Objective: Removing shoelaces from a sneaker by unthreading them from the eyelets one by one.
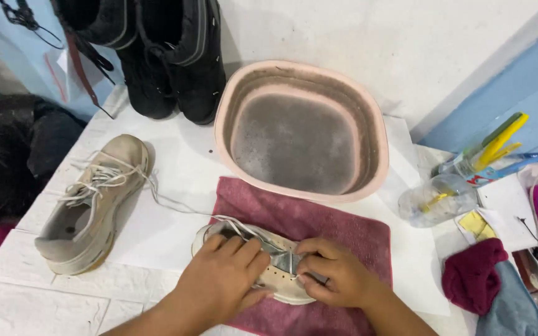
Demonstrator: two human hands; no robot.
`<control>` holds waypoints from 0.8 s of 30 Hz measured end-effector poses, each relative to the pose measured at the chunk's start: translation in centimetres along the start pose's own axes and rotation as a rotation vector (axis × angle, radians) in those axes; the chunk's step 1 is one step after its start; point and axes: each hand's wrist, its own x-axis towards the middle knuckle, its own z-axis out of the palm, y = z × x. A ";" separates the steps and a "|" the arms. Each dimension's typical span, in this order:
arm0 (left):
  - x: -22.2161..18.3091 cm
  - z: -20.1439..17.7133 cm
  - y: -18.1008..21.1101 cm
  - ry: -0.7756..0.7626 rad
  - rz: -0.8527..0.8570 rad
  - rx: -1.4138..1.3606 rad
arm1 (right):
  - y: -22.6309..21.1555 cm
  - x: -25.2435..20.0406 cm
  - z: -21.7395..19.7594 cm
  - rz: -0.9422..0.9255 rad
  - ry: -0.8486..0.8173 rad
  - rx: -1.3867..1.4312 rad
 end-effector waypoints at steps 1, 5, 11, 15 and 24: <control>0.4 0.8 -0.4 0.098 -0.021 -0.025 | 0.0 0.4 -0.1 -0.066 0.013 -0.018; 0.3 3.2 -1.0 0.254 -0.025 0.085 | -1.1 1.6 -0.9 -0.150 -0.020 0.028; 0.4 3.1 -2.0 0.280 0.060 0.009 | -0.9 1.5 -1.7 -0.193 -0.118 -0.046; 0.3 2.4 -2.3 0.282 0.029 -0.013 | -0.6 -0.2 -4.4 -0.213 -0.125 -0.254; 0.0 1.6 -3.2 0.327 -0.066 0.000 | 0.8 -4.5 -11.4 0.034 0.220 -0.512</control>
